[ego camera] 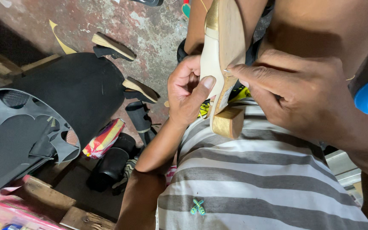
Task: The person stitches the sole of a gold-colored high-heeled shoe by hand, pulling a needle and thread through the material and securing it with knots.
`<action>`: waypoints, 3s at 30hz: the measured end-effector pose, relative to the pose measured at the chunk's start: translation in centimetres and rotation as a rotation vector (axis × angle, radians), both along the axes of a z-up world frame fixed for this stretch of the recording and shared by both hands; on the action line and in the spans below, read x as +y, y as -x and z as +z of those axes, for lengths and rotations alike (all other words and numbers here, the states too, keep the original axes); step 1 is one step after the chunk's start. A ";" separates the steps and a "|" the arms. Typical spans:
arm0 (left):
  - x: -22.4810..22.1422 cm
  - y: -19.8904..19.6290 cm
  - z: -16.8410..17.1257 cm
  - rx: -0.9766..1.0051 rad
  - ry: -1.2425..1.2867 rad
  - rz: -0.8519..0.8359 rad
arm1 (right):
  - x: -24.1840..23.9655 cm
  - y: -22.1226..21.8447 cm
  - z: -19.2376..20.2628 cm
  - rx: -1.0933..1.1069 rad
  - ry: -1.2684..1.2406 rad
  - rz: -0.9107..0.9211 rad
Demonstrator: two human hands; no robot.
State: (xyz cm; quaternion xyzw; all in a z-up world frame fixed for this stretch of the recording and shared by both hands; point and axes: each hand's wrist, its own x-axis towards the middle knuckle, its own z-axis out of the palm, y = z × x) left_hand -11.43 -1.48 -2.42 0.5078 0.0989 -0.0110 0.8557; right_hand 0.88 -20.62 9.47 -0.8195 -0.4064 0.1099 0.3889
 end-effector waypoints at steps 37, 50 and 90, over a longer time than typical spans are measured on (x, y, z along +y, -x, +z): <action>0.5 -0.5 -1.0 0.097 -0.111 0.037 | -0.5 -1.8 -1.5 -0.055 0.108 0.115; 0.4 -0.3 -1.0 0.083 -0.030 0.085 | -0.6 -1.6 -1.9 0.063 0.088 0.130; -2.2 -3.4 4.8 -0.157 -0.913 0.062 | -2.0 -2.5 -0.3 -0.503 0.445 0.327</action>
